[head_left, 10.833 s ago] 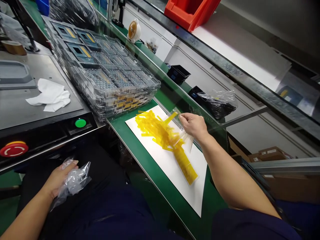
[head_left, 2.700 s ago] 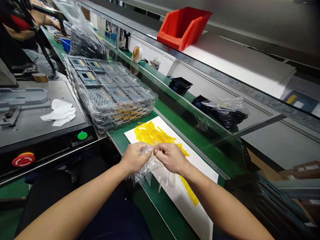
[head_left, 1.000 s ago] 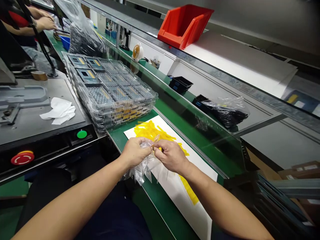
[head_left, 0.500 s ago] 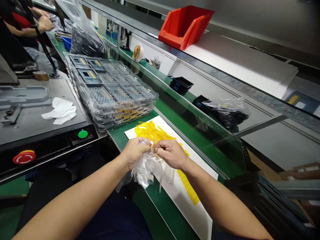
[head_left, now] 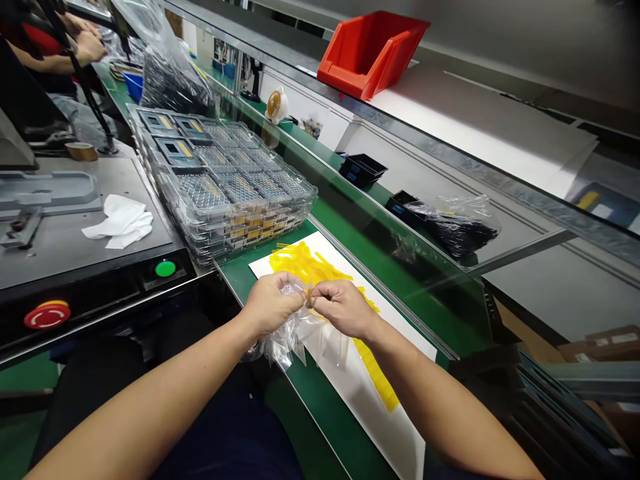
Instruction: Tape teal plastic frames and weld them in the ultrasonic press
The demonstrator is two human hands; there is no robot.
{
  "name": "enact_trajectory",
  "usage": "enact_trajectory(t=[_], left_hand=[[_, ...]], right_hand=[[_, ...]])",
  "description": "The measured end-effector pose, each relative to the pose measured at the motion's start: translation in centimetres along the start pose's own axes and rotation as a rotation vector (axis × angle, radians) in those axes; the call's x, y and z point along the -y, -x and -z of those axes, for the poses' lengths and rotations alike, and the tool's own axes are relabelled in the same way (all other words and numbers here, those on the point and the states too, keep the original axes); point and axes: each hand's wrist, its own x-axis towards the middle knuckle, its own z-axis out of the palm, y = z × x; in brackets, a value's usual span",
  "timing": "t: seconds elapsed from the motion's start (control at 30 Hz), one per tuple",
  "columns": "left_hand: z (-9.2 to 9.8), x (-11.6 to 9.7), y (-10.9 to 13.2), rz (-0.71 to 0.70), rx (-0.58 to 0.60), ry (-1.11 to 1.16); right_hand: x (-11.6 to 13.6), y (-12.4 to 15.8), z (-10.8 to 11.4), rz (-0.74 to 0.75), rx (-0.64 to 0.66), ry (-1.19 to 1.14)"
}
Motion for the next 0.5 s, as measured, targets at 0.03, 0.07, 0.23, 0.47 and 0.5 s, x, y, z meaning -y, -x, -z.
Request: enact_trajectory(t=[0.03, 0.07, 0.23, 0.47, 0.5], left_hand=[[-0.1, 0.1, 0.0, -0.001, -0.013, 0.009], [-0.2, 0.1, -0.1, 0.009, -0.024, 0.037], [-0.6, 0.4, -0.3, 0.177, -0.028, 0.34], [0.3, 0.4, -0.6, 0.256, -0.117, 0.412], [0.5, 0.4, -0.7, 0.252, -0.131, 0.407]], right_hand=[[0.1, 0.0, 0.0, -0.005, 0.008, -0.004], [0.2, 0.0, 0.0, -0.017, 0.011, -0.009], [0.2, -0.3, 0.1, -0.125, -0.02, -0.04], [-1.3, -0.3, 1.4, -0.244, -0.064, -0.043], [-1.5, -0.3, 1.7, -0.258, -0.083, -0.034]])
